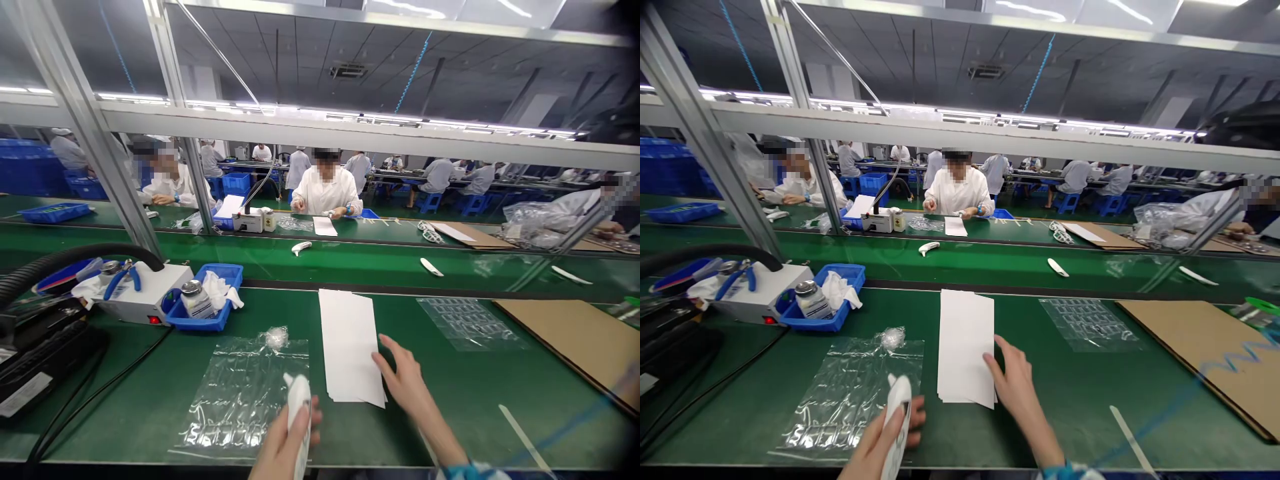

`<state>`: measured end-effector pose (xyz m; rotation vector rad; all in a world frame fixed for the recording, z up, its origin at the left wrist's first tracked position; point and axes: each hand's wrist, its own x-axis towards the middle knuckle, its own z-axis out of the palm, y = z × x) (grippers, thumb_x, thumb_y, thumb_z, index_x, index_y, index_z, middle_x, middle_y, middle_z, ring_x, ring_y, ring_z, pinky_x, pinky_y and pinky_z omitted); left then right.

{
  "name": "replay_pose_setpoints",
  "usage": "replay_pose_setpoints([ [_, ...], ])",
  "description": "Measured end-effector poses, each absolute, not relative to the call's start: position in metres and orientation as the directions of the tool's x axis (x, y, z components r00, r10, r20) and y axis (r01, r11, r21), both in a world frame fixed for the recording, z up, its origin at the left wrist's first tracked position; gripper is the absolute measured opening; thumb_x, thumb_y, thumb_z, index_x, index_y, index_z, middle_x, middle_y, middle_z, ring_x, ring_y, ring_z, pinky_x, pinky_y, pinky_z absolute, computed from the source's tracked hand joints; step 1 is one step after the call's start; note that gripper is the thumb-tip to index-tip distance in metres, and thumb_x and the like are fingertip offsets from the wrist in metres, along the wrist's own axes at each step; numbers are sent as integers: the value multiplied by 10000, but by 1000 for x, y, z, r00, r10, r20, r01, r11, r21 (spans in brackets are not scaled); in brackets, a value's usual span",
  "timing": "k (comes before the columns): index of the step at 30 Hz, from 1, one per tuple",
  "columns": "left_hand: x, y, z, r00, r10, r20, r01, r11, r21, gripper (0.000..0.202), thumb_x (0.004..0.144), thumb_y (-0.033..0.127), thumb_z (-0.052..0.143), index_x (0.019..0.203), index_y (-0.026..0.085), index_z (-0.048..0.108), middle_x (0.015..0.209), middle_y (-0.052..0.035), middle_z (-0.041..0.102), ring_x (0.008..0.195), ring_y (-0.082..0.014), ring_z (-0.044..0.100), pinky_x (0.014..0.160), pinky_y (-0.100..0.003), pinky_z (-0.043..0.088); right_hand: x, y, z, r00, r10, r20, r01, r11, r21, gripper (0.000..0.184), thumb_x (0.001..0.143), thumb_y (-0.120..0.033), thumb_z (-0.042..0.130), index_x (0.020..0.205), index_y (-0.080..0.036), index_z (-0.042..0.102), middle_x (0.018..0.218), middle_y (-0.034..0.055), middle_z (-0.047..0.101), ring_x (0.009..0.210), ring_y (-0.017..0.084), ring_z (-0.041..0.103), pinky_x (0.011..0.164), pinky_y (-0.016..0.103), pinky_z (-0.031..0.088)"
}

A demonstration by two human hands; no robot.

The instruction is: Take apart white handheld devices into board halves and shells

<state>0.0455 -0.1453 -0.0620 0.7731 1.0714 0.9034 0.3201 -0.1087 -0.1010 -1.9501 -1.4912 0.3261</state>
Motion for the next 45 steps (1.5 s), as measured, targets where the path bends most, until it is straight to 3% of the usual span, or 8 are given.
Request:
replay_pose_setpoints([
  [3, 64, -104, -46, 281, 886, -370, -162, 424, 891, 557, 692, 649, 621, 949, 158, 674, 968, -110, 693, 993, -291, 608, 891, -361, 442, 355, -77, -112, 286, 952, 108, 829, -190, -526, 495, 880, -431, 396, 1305, -189, 469, 1192, 167, 587, 1205, 375, 431, 922, 558, 352],
  [11, 103, -57, -58, 346, 895, -280, -148, 347, 926, 550, 739, 647, 560, 904, 126, 623, 945, -123, 680, 974, -297, 589, 824, -334, 428, 341, -43, -114, 128, 980, 154, 807, -13, -591, 419, 906, -299, 342, 1303, -239, 460, 1270, 113, 550, 1220, 287, 431, 968, 477, 337],
  [15, 99, -67, -57, 292, 919, -264, -149, 316, 937, 568, 774, 635, 525, 1030, 135, 609, 999, -112, 662, 1011, -281, 567, 880, -323, 399, 341, -72, -98, 57, 978, 199, 758, 87, -647, 279, 897, -323, 406, 1030, -196, 616, 1097, 106, 617, 1050, 252, 530, 899, 393, 408],
  [20, 108, -84, -67, 320, 918, -236, -143, 293, 945, 558, 780, 637, 515, 894, 107, 647, 893, -110, 663, 910, -261, 590, 818, -311, 424, 334, -120, -89, -77, 986, 149, 663, 163, -730, 166, 852, -299, 564, 760, -213, 671, 812, 34, 612, 818, 207, 552, 807, 358, 410],
  [31, 121, -90, -88, 287, 916, -282, -132, 329, 935, 663, 708, 652, 596, 1068, 96, 626, 1000, -151, 688, 1051, -316, 586, 956, -374, 395, 315, -127, -91, -8, 996, 86, 767, 62, -639, 118, 830, -165, 491, 731, -212, 537, 796, 7, 544, 818, 198, 488, 769, 348, 355],
  [35, 121, -91, -84, 280, 920, -274, -153, 324, 934, 650, 708, 632, 614, 1101, 115, 610, 1062, -148, 675, 1093, -299, 572, 977, -346, 382, 323, -127, -94, 107, 972, 210, 589, 108, -801, 197, 891, -305, 454, 722, -208, 484, 736, -6, 488, 724, 176, 459, 701, 305, 366],
  [39, 121, -91, -77, 292, 923, -252, -176, 311, 934, 583, 717, 648, 594, 941, 111, 624, 843, -99, 662, 834, -235, 626, 788, -311, 462, 329, -129, -84, 244, 946, 215, 409, 101, -907, 279, 900, -443, 452, 744, -212, 451, 704, -18, 423, 659, 157, 424, 633, 272, 374],
  [45, 110, -112, -56, 397, 856, -330, -308, 463, 831, 617, 762, 720, 440, 883, 128, 567, 626, -16, 593, 484, -119, 517, 489, -244, 424, 269, -138, -40, -15, 988, 155, 309, 152, -939, 246, 916, -360, 475, 732, -197, 491, 693, -18, 454, 629, 130, 425, 583, 237, 369],
])
